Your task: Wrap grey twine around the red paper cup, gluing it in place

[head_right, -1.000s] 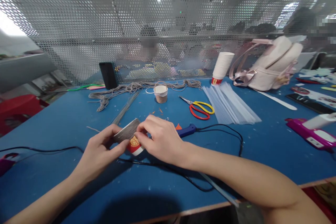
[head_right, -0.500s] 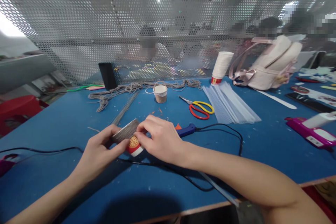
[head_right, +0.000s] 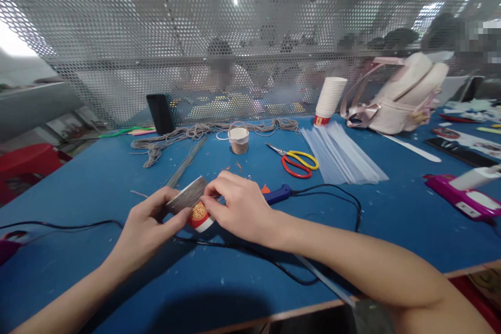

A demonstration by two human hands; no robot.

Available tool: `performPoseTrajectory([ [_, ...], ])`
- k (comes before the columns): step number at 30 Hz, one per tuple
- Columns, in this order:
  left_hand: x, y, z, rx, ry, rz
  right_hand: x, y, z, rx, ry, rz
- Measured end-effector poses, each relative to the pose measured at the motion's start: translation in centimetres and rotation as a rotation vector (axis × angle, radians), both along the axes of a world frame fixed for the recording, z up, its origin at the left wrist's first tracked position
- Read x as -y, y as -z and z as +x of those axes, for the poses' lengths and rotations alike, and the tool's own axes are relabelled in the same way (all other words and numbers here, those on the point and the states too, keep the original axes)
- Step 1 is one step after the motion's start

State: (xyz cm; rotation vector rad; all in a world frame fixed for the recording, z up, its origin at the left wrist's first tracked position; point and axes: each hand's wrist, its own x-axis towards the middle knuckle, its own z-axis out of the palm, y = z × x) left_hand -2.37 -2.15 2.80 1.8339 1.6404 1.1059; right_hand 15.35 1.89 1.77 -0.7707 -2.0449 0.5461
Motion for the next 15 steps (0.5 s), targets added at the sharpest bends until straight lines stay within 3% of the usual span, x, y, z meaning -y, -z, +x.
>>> performPoseTrajectory([
  [15, -0.13, 0.13, -0.25, 0.022, 0.024, -0.003, -0.29, 0.05, 0.03, 0.005, 0.014, -0.005],
])
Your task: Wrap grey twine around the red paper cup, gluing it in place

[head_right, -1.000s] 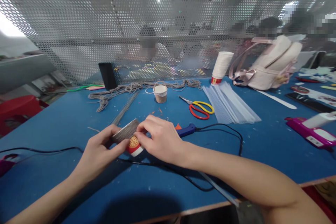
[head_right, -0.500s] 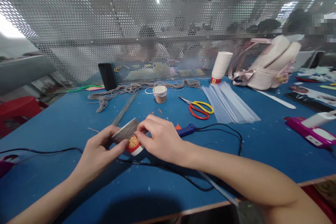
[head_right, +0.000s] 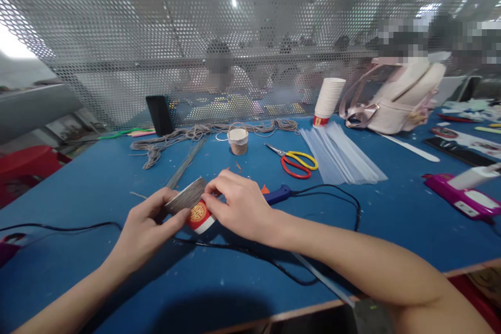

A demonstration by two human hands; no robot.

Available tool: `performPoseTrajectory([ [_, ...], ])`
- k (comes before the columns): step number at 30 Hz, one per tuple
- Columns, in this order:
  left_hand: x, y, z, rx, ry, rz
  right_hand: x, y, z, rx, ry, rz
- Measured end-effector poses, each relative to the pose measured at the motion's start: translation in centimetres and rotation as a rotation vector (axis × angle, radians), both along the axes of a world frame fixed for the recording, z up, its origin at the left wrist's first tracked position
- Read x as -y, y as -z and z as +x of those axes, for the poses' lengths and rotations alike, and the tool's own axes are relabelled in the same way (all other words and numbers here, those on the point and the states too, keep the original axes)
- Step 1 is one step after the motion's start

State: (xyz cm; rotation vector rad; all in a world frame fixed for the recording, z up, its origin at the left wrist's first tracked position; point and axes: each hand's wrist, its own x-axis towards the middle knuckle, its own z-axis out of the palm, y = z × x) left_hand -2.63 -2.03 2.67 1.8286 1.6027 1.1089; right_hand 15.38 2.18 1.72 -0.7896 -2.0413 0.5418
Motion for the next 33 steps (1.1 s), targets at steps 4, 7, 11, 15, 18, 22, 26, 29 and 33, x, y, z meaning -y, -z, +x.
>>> performPoseTrajectory([
  [4, 0.05, -0.01, 0.03, 0.013, -0.004, 0.002, -0.05, -0.04, 0.0, 0.004, -0.001, -0.004],
  [7, 0.1, -0.01, -0.02, 0.015, -0.012, -0.004, -0.07, -0.13, 0.01, 0.005, -0.006, -0.006],
  [11, 0.09, -0.11, -0.06, 0.017, -0.015, -0.014, -0.13, -0.27, 0.08, 0.009, -0.009, -0.005],
  [15, 0.05, -0.22, -0.02, 0.031, -0.02, -0.025, -0.27, -0.25, 0.16, 0.01, -0.011, -0.001],
  [18, 0.06, -0.23, 0.0, 0.043, -0.008, -0.029, -0.39, -0.16, 0.17, 0.02, -0.015, 0.004],
  [22, 0.1, -0.22, -0.02, 0.044, 0.007, -0.027, -0.48, -0.07, 0.17, 0.031, -0.017, 0.006],
  [26, -0.01, -0.33, -0.11, 0.06, 0.014, -0.04, -0.6, -0.18, 0.34, 0.019, -0.039, 0.013],
  [29, -0.19, -0.44, -0.15, 0.089, 0.01, -0.053, -0.75, -0.41, 0.6, 0.01, -0.073, 0.027],
  [33, -0.27, -0.54, -0.13, 0.103, 0.008, -0.055, -0.87, -0.55, 0.86, -0.021, -0.111, 0.071],
])
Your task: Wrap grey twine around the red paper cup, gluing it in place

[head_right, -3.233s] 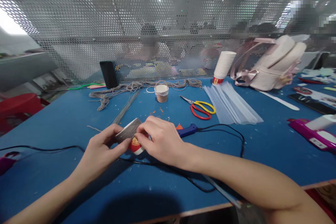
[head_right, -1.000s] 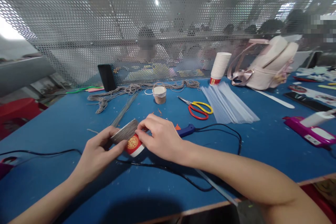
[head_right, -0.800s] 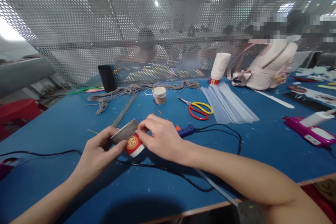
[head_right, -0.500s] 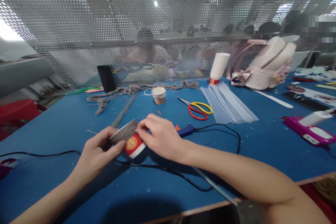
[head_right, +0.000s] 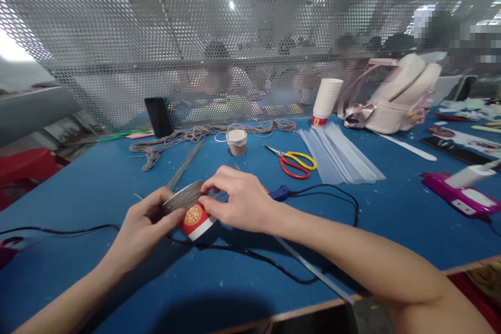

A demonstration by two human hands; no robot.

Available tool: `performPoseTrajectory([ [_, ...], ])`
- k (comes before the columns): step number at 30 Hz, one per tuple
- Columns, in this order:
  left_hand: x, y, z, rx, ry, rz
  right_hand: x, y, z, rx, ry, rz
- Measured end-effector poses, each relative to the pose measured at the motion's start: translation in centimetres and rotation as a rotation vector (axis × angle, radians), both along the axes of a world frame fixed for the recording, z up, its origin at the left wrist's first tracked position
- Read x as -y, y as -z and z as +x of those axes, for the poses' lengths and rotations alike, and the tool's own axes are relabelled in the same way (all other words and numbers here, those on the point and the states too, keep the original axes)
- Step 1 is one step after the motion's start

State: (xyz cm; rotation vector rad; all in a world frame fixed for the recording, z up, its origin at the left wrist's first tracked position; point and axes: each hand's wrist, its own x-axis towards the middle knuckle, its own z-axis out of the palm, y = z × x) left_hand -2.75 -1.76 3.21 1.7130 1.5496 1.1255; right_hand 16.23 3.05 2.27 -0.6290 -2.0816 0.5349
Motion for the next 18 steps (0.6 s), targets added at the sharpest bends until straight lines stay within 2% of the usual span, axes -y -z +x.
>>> performPoseTrajectory([
  [4, 0.13, 0.06, -0.07, 0.003, -0.01, -0.005, -0.01, 0.15, 0.03, -0.005, -0.019, 0.057],
  [7, 0.21, 0.09, -0.1, 0.005, -0.002, -0.002, 0.07, 0.19, -0.04, -0.018, -0.023, 0.041],
  [14, 0.19, -0.02, 0.13, -0.001, 0.009, 0.017, 0.44, 0.01, -0.34, -0.023, 0.033, -0.133],
  [18, 0.28, 0.02, 0.11, -0.008, -0.003, 0.014, 0.46, -0.53, -0.53, -0.034, 0.057, -0.334],
])
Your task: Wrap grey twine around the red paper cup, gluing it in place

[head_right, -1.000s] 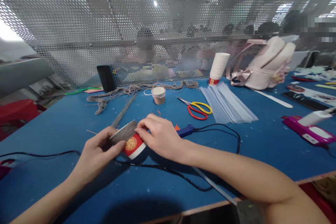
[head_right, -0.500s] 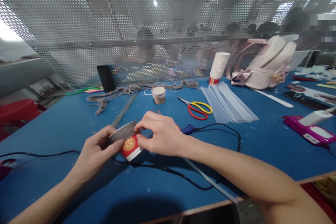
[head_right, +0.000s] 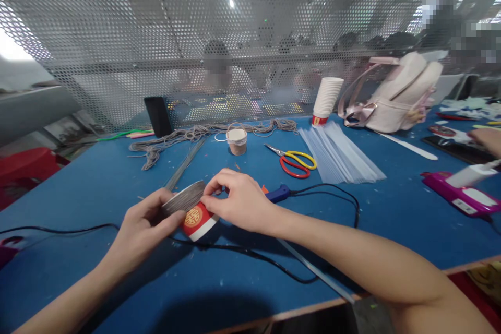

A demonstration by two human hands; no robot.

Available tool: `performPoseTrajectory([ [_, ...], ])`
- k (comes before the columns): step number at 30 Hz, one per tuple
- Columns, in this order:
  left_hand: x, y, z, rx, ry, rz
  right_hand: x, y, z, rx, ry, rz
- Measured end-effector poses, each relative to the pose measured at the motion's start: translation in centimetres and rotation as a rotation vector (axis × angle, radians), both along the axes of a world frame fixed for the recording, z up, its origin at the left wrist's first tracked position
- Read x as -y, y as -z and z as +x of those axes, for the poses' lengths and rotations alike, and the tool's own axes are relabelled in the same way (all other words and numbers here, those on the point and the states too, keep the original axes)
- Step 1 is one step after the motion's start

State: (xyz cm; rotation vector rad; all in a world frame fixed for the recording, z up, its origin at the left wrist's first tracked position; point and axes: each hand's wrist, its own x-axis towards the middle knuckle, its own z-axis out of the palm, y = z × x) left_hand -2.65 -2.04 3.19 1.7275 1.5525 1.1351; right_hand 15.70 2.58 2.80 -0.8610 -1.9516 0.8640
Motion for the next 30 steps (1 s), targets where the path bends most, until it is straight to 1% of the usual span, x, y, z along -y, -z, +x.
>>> performPoseTrajectory([
  [2, 0.1, 0.0, 0.0, -0.01, -0.005, 0.009, 0.0, -0.4, -0.1, -0.02, -0.02, -0.146],
  [5, 0.2, -0.1, 0.1, -0.029, -0.003, 0.031, -0.1, -0.8, -0.1, -0.064, -0.085, -0.344],
  [8, 0.4, 0.0, 0.1, -0.052, -0.003, 0.061, -0.1, -1.0, -0.1, -0.09, -0.097, -0.426],
  [11, 0.4, 0.3, -0.1, -0.089, -0.001, 0.093, -0.2, -1.0, -0.1, -0.096, -0.1, -0.441],
  [16, 0.3, 1.0, -0.7, -0.138, 0.055, 0.142, -0.4, -0.7, 0.0, -0.099, -0.115, -0.452],
  [19, 0.2, 0.8, -0.7, -0.142, 0.065, 0.135, -0.4, -0.6, 0.0, -0.102, -0.104, -0.452],
  [24, 0.1, 0.7, -0.9, -0.101, 0.078, 0.127, -0.4, -0.9, 0.1, -0.093, -0.075, -0.398],
  [27, 0.0, 0.7, -1.1, -0.077, 0.093, 0.126, -0.5, -1.0, 0.0, -0.075, -0.107, -0.401],
  [30, -0.1, 0.7, -1.2, -0.072, 0.119, 0.128, -0.6, -1.1, 0.0, -0.13, -0.162, -0.42],
])
